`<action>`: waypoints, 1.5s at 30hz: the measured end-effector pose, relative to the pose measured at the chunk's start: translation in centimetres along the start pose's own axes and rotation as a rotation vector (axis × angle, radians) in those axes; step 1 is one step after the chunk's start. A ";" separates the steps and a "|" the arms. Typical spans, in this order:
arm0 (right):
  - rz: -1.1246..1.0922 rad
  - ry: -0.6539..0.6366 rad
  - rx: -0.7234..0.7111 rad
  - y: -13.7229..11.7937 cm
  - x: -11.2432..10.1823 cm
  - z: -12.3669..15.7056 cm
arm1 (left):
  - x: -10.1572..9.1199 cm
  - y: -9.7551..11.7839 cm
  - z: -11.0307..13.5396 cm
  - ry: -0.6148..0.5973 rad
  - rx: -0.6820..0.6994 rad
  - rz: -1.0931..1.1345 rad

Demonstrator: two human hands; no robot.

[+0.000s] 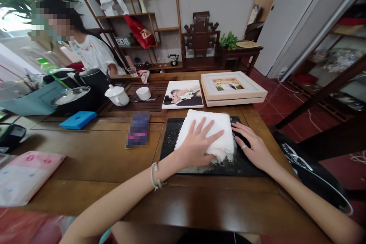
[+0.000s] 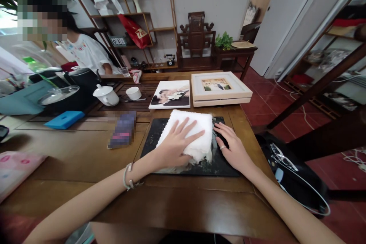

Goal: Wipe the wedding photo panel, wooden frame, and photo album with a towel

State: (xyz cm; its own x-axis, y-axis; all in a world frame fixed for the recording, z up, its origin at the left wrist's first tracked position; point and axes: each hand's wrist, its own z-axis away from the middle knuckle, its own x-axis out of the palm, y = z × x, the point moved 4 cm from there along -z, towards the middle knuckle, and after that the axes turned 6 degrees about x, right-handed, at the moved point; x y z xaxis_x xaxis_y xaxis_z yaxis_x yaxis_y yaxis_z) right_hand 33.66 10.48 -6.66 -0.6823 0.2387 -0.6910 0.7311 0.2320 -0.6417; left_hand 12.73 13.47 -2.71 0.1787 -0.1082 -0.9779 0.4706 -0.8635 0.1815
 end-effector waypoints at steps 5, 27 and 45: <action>-0.008 0.009 -0.012 -0.2 0.0 0.0 | -0.6 -2.6 -2.2 -0.014 -0.084 0.023; 0.037 0.005 -0.020 -0.4 -0.1 0.1 | -1.2 -1.9 -6.0 -0.083 -0.052 0.373; -0.019 -0.062 0.022 -0.3 -0.5 0.1 | 0.2 11.2 4.0 -0.124 0.030 -0.005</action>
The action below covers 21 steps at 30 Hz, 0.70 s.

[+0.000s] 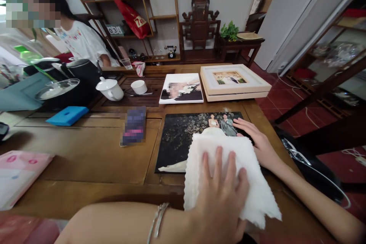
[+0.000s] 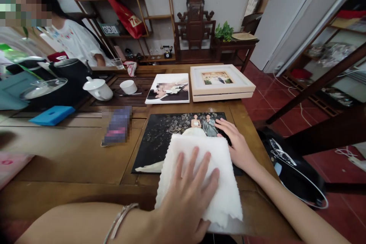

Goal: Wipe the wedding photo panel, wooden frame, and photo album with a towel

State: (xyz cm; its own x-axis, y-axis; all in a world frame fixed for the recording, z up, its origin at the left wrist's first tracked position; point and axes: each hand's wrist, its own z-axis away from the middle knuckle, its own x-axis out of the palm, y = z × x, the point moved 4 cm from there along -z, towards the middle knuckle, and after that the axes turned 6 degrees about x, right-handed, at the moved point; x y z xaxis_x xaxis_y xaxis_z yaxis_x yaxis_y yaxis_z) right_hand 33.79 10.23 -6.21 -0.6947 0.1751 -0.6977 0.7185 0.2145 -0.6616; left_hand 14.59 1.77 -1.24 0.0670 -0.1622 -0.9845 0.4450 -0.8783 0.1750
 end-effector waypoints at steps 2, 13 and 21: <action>0.005 -0.004 -0.013 -0.1 0.0 0.0 | 0.1 -0.5 -0.4 0.002 -0.053 -0.025; 0.044 0.037 0.016 0.0 0.3 -0.1 | -0.4 -3.7 -2.0 0.127 -0.256 -0.351; -0.011 -0.005 -0.006 0.2 0.1 0.0 | 0.3 2.4 -2.8 0.206 -0.098 -0.370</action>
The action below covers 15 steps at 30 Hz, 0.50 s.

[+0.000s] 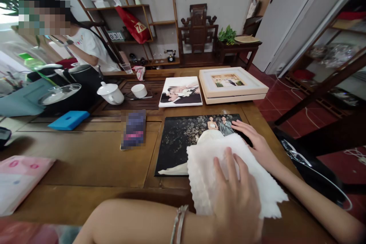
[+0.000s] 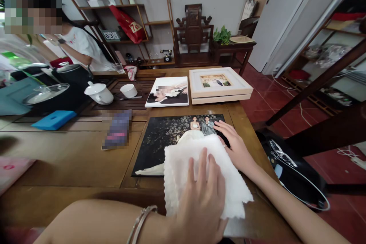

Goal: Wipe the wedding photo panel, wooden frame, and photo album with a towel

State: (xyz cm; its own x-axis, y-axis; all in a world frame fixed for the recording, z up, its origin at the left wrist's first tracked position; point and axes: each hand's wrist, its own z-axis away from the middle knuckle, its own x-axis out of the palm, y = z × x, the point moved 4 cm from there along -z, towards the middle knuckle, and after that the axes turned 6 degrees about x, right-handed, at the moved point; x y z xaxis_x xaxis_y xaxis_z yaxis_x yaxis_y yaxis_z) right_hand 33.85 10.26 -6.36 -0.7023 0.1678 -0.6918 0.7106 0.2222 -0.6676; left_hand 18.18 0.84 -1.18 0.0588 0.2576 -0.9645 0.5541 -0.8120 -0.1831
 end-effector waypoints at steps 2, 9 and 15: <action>0.004 -0.003 -0.006 -0.1 0.0 0.0 | 0.3 -0.3 -0.4 -0.013 -0.024 -0.022; 0.030 0.042 0.013 -0.2 0.2 0.0 | 3.0 -7.9 -1.0 -0.097 -0.167 0.097; 0.026 0.063 0.009 -0.2 0.3 0.0 | 4.6 -13.6 -2.7 -0.038 -0.166 0.271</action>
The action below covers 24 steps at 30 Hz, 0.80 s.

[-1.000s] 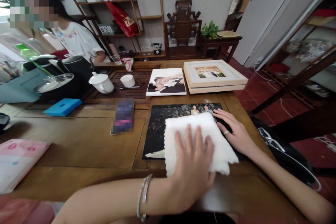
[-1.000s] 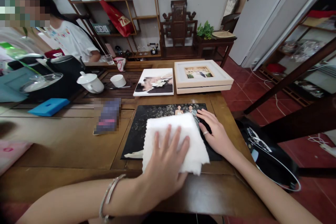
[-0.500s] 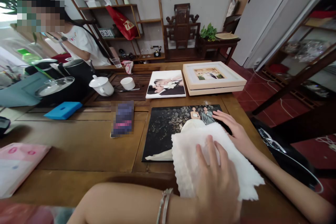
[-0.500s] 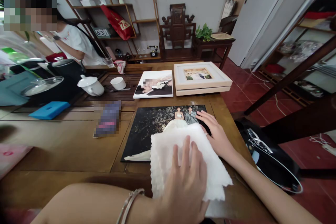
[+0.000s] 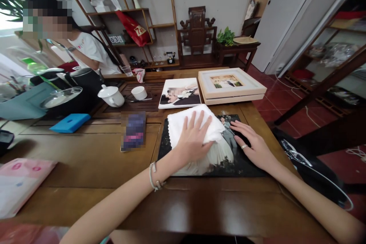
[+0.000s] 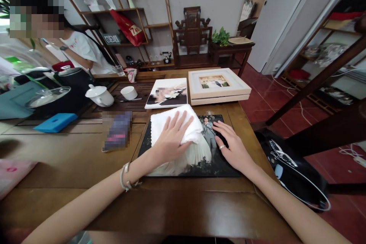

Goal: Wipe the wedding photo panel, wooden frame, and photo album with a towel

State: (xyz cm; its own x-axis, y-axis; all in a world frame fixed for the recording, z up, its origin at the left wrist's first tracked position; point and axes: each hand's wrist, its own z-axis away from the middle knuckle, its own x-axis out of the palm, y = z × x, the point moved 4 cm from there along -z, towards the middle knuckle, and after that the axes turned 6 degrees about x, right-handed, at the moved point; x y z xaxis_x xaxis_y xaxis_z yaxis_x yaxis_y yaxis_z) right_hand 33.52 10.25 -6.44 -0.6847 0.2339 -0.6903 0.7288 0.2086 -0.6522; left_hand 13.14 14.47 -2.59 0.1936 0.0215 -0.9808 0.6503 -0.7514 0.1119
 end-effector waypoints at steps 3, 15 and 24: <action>-0.013 0.000 -0.002 0.0 0.0 0.0 | 0.2 1.5 0.2 -0.030 0.060 0.039; -0.015 -0.036 -0.011 0.6 0.0 0.0 | -0.1 7.2 6.4 -0.141 0.325 0.223; 0.002 0.004 -0.008 0.3 0.1 0.0 | -1.2 -3.1 2.5 -0.086 0.091 0.128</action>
State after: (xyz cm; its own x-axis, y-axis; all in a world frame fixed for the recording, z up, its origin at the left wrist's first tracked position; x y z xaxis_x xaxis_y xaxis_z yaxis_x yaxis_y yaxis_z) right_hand 33.69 10.38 -6.74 -0.6831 0.2382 -0.6903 0.7303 0.2153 -0.6484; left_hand 9.11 15.11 -2.19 0.2047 -0.1318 -0.9699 0.5541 -0.8012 0.2258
